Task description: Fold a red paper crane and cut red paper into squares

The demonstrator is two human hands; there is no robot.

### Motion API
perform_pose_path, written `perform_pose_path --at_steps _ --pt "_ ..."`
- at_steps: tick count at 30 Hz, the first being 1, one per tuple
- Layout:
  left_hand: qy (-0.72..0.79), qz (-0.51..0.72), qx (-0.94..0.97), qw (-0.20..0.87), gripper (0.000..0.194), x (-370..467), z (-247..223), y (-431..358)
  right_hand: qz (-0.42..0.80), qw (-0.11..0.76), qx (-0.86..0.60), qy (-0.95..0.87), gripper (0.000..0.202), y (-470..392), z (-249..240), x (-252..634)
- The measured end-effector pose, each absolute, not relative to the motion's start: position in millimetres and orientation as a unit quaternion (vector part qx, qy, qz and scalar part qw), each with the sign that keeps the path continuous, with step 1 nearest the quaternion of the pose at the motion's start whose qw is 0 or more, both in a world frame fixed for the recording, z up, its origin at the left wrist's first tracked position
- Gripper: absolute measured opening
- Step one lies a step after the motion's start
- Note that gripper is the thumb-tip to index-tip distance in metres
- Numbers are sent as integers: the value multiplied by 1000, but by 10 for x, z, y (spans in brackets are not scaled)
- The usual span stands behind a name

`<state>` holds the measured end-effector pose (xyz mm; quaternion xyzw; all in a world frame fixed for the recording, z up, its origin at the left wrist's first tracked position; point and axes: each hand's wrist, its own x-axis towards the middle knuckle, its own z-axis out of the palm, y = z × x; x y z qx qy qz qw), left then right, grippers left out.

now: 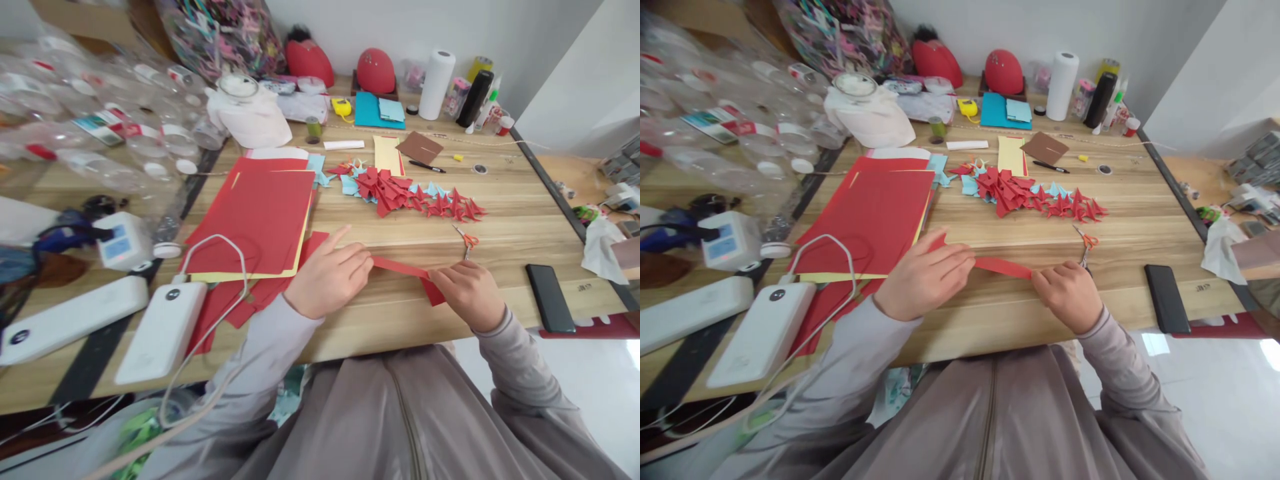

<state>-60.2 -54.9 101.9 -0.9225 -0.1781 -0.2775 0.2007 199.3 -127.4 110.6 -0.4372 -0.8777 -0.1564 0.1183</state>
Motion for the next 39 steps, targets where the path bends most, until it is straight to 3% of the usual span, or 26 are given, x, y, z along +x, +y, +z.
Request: perform_pose_path --at_steps 4,8,14,20,29,39 --pt "-215 -305 -896 239 10 -789 1073 -436 -164 133 -461 -862 25 -1270 1072 2081" --pt "-232 -335 -891 202 15 -673 1063 -518 -173 145 -461 -858 25 -1251 1066 2035" --pt "-157 -303 -923 180 15 -170 885 -774 -170 139 -414 -884 19 -1252 1093 1736" --pt "-159 -266 -932 189 18 -180 909 -791 -166 126 -403 -891 22 -1281 1068 1673" --pt "-180 -259 -928 197 23 -502 1046 -703 -177 172 -398 -884 21 -1297 1024 1890" --pt "-149 -293 -928 178 19 -141 927 -881 -194 222 -359 -885 24 -1331 958 1750"
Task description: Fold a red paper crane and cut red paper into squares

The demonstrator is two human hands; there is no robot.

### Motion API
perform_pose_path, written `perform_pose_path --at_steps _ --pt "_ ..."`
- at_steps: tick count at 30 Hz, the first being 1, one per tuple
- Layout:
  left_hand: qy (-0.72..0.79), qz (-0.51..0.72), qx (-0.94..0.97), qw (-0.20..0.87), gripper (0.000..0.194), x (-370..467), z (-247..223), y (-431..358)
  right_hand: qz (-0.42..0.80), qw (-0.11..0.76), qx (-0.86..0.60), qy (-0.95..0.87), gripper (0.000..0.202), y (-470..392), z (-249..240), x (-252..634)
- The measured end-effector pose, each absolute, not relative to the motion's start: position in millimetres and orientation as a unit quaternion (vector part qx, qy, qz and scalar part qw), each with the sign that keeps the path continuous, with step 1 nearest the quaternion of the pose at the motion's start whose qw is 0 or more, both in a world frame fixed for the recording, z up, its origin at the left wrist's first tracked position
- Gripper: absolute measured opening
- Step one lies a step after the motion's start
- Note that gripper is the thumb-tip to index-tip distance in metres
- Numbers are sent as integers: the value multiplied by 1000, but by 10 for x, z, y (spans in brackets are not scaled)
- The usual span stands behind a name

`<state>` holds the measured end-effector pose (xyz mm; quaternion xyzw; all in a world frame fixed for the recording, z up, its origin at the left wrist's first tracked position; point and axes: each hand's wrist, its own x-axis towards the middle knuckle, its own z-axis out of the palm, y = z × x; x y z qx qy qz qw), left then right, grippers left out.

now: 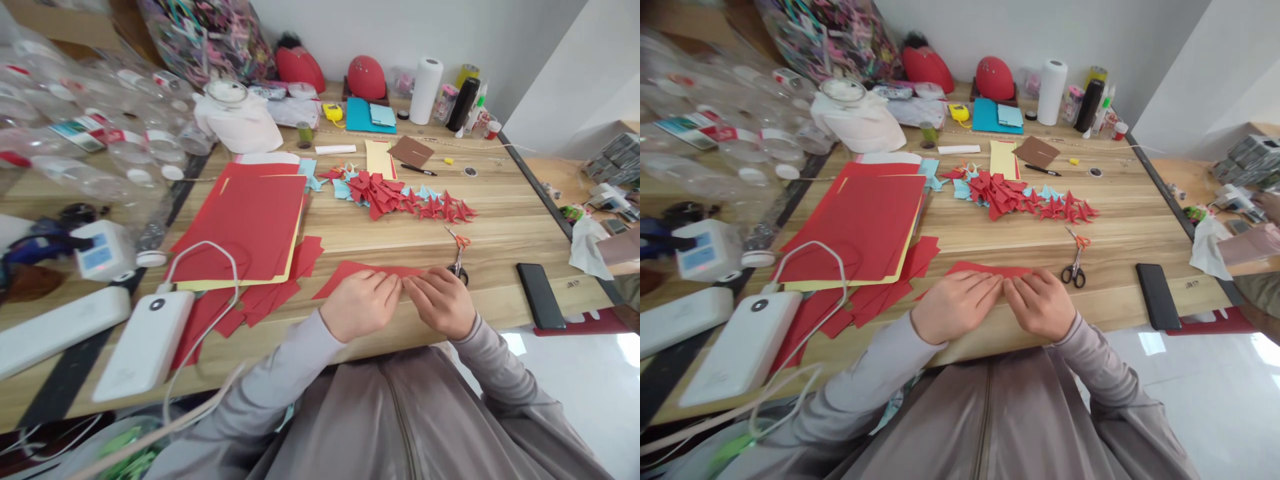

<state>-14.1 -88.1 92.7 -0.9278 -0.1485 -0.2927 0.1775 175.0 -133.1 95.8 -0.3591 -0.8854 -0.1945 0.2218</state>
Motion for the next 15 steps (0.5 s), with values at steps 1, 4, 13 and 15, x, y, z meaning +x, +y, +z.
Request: perform_pose_path --at_steps 1,4,13,15 --pt "-148 -295 -927 175 19 -126 919 -884 -189 228 -359 -885 24 -1333 951 1738" --pt "-148 -293 -930 164 20 -121 920 -884 -176 240 -358 -885 20 -1341 936 1729" --pt "-181 -287 -920 198 18 -470 952 -726 -165 262 -385 -869 20 -1347 953 1922" --pt "-212 -280 -910 220 18 -639 973 -634 -162 273 -399 -860 21 -1339 950 2014"
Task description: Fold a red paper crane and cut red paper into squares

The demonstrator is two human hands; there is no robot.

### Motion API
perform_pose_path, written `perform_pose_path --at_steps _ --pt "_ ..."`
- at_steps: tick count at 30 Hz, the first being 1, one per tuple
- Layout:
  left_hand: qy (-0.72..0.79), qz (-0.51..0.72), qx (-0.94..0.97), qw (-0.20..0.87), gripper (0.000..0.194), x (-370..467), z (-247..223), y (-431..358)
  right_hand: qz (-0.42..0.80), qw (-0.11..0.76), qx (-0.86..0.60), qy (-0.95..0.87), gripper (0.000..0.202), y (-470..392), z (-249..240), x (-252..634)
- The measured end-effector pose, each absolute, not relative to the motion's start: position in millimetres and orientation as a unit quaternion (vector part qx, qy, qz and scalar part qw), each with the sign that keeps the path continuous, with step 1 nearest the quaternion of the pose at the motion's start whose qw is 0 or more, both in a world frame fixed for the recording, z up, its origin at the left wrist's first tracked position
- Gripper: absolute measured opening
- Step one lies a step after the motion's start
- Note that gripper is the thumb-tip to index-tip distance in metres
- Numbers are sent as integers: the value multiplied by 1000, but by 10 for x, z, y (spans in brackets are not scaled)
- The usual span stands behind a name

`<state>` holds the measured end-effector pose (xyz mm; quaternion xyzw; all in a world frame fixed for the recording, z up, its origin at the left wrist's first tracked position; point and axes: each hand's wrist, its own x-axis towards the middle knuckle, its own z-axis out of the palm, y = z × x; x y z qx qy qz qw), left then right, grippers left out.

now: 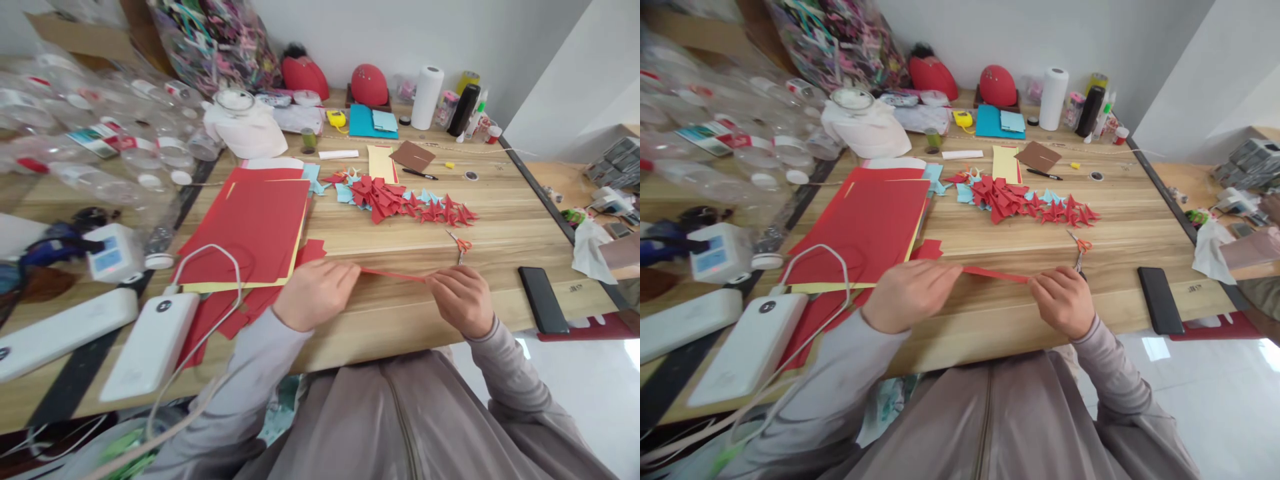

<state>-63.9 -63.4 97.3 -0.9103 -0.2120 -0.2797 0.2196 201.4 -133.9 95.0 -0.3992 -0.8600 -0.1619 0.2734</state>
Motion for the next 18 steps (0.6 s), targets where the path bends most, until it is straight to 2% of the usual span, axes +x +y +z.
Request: perform_pose_path --at_steps 4,7,11,13,16,18 --pt "-280 -265 -882 272 15 -921 1022 -476 -148 297 -434 -837 21 -1328 905 2158" --pt "-334 -329 -845 256 16 -977 1013 -442 -122 347 -472 -801 17 -1321 850 2196" --pt "-371 -451 -811 39 32 -829 976 -520 -52 396 -522 -754 15 -1302 807 2149" --pt "-343 -463 -815 -62 42 -731 976 -574 -28 408 -521 -749 16 -1289 808 2106" --pt "-244 -461 -831 -190 43 -634 985 -630 -23 415 -511 -753 16 -1271 814 2055" --pt "-216 -444 -840 -223 47 -591 976 -655 -26 416 -509 -753 15 -1263 806 2038"
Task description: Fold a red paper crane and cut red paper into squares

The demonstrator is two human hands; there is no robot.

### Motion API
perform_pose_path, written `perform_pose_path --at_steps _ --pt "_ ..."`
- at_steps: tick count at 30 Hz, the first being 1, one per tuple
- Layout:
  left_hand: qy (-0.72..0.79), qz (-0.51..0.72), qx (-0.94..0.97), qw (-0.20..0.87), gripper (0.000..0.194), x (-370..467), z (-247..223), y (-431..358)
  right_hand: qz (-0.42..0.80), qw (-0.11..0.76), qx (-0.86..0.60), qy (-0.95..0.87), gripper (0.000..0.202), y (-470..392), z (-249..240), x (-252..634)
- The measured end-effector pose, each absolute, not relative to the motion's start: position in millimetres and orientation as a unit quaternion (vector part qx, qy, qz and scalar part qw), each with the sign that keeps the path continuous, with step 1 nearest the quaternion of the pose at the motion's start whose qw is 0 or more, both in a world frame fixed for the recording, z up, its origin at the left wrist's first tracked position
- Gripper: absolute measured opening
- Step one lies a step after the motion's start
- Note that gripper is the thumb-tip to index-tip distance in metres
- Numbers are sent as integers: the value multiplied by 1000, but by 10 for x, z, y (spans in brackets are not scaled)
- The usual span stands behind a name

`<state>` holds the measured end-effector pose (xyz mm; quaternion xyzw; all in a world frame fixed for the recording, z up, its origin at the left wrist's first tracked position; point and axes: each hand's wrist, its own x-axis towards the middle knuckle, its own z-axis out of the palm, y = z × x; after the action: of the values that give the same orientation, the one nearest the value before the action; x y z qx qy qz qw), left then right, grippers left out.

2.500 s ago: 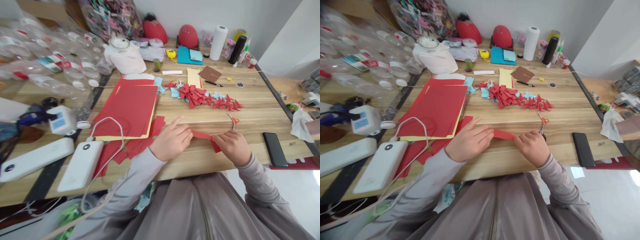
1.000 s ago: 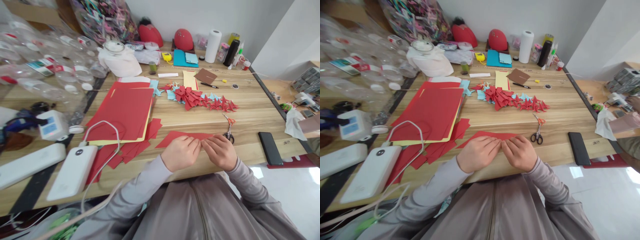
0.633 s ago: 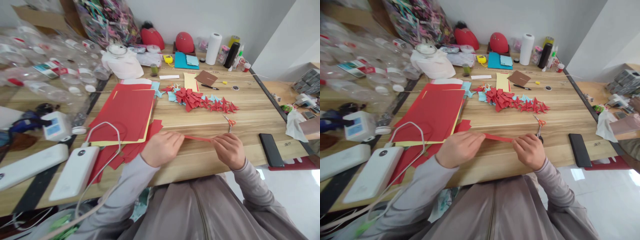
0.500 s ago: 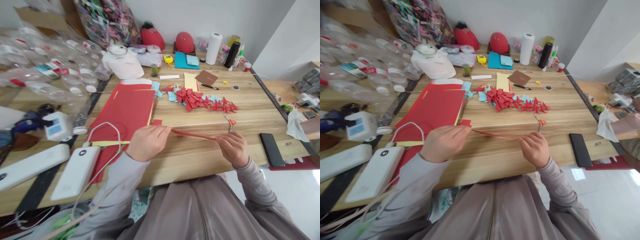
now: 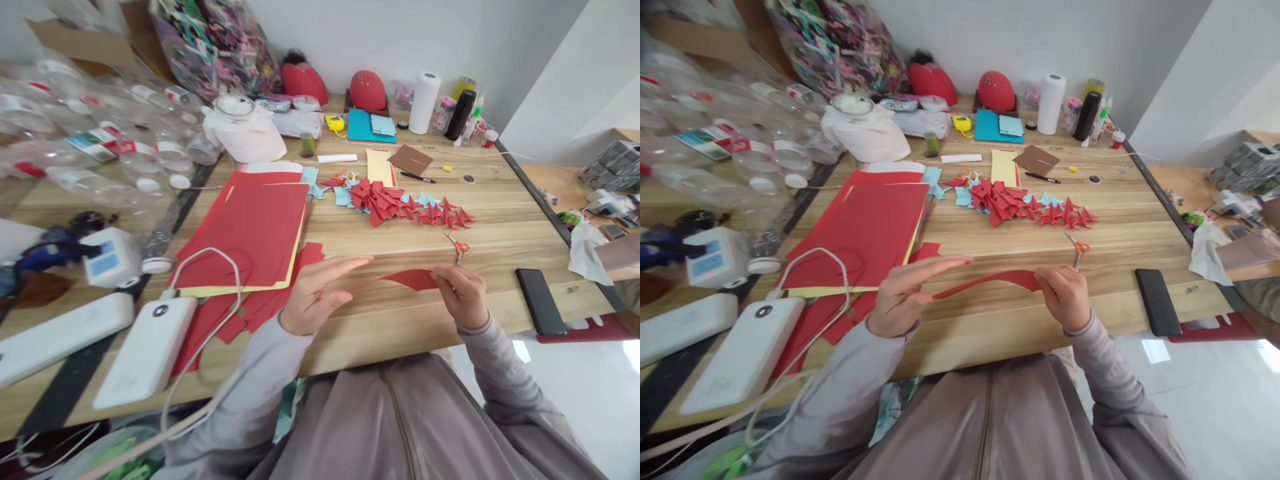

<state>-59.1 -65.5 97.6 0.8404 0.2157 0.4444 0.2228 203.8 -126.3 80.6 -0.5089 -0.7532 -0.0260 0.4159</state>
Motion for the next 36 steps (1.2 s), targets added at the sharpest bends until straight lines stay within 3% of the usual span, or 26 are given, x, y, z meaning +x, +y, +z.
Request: perform_pose_path --at_steps 2,5,12,22,29,36 --pt "231 420 858 184 41 -546 948 -679 -28 411 -509 -756 15 -1256 794 2027" --pt "244 405 876 94 17 -473 910 -719 -45 375 -511 -772 15 -1248 800 1993" --pt "216 366 905 4 26 -483 995 -782 -111 274 -454 -840 27 -1250 884 1872" --pt "251 402 880 -2 37 -726 1079 -641 -110 322 -445 -829 20 -1193 817 2066" --pt "281 421 862 -10 33 -848 1096 -560 -129 342 -506 -781 20 -1138 715 2258" --pt "246 399 881 69 31 -732 1091 -510 -98 353 -507 -780 37 -1094 805 2119"
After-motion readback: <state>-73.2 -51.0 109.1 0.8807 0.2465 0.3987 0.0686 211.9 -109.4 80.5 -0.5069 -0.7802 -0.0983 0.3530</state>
